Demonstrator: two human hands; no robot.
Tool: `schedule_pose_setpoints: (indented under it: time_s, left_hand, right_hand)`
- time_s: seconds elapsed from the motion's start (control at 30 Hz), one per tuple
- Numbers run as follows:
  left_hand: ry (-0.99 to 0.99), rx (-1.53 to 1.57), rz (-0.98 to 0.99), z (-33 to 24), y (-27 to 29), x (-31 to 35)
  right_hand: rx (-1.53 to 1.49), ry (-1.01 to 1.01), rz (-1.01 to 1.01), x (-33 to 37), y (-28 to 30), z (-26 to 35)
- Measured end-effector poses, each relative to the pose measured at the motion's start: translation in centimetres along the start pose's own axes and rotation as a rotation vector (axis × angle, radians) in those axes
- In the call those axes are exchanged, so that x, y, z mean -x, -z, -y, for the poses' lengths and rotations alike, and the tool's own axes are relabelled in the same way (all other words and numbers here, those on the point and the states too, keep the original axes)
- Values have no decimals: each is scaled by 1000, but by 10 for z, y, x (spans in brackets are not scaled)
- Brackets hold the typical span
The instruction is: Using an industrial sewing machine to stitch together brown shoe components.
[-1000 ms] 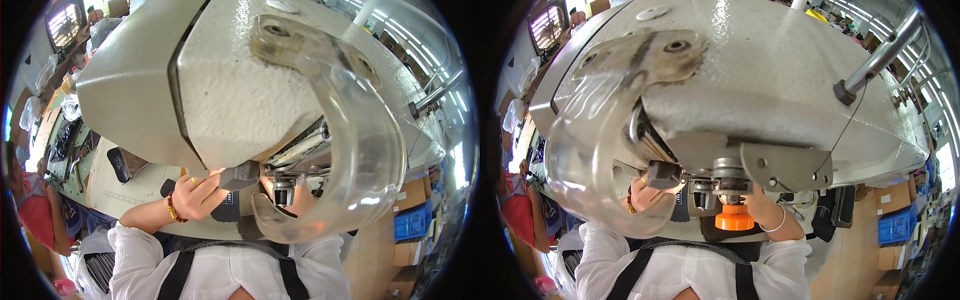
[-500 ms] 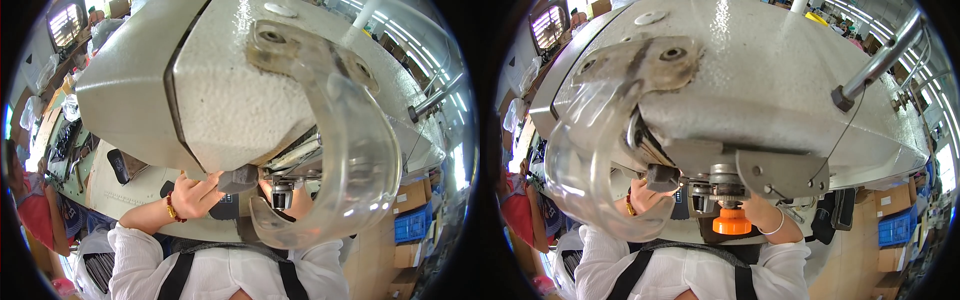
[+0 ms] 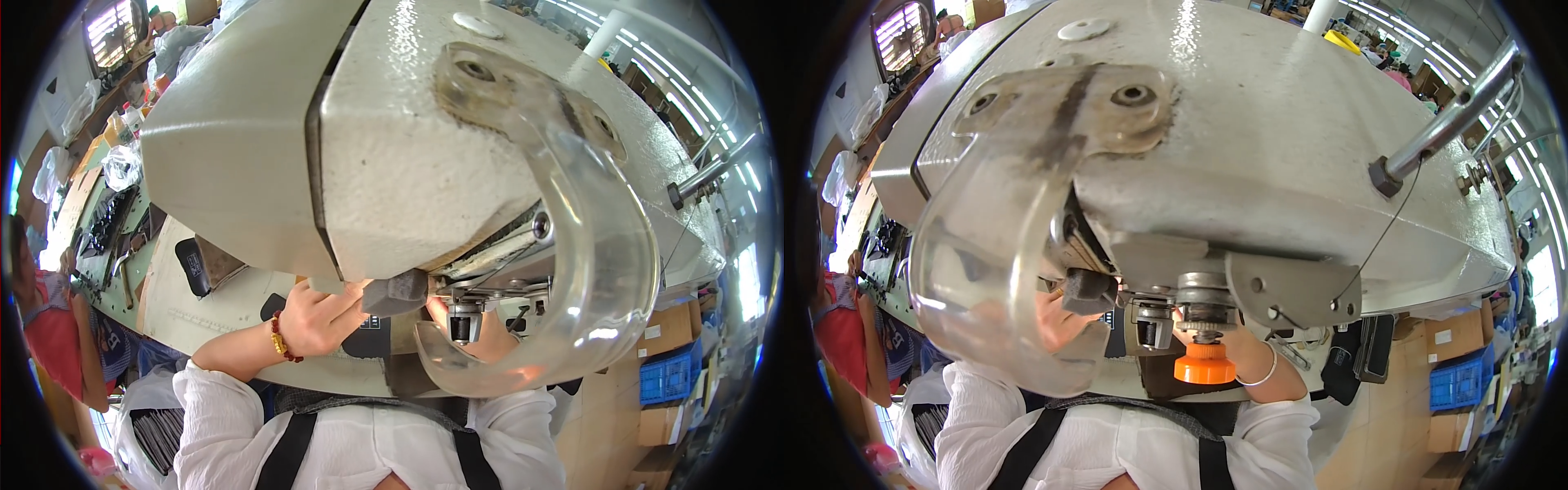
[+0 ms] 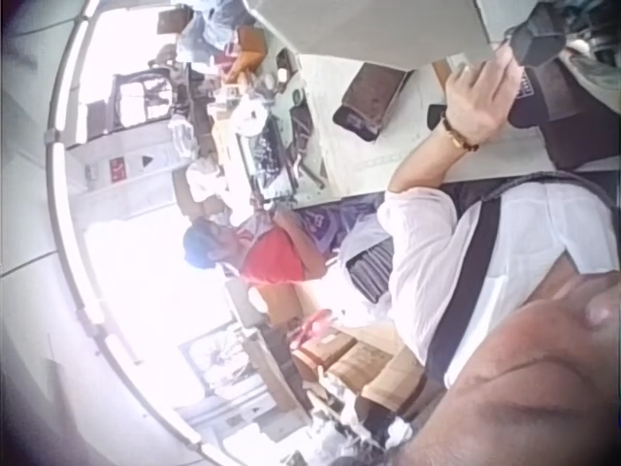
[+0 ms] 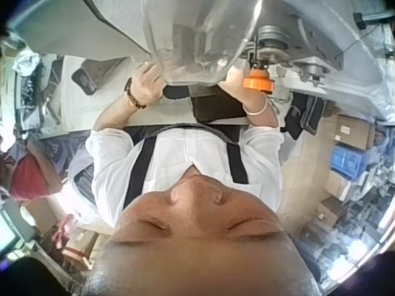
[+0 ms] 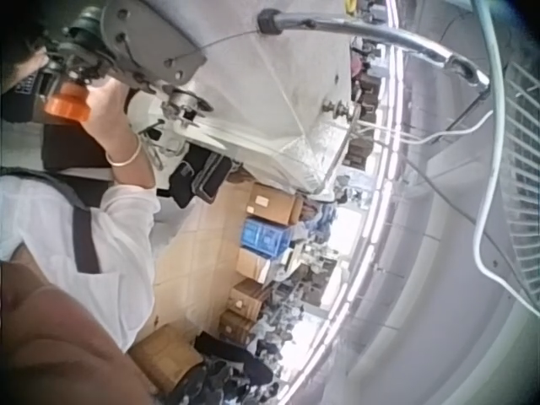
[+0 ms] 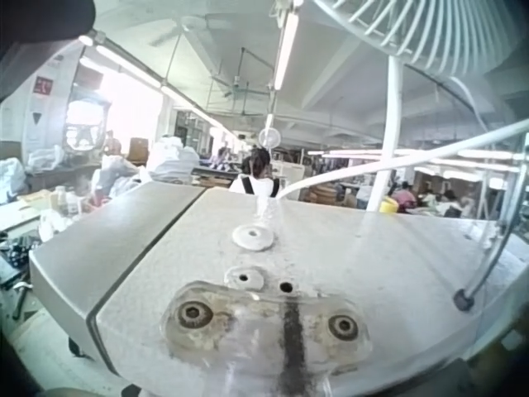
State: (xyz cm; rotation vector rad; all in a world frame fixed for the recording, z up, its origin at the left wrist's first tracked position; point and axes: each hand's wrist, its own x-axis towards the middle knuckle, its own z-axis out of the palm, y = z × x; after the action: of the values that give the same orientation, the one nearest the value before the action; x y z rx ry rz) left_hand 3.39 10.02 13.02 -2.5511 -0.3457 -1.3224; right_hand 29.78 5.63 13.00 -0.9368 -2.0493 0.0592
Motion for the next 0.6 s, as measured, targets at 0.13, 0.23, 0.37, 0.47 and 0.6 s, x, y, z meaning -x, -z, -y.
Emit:
schedule_pose_setpoints:
  time_s: [0.13,0.23,0.37,0.47,0.6]
  left_hand:
    - [-4,-20,19,1,5,-6]
    - [-27,-21,10,4,10,-12]
    - [3,32,-70,4,7,-17]
    - [-13,66,-42,8,6,-14]
    - [14,70,5,11,6,-10]
  right_hand:
    - [28,9,-11,2,-1,3]
    - [57,12,-29,4,-2,6]
    - [93,20,-56,6,-4,10]
    - [114,28,-73,7,-5,11]
    - [136,39,-101,9,-7,10]
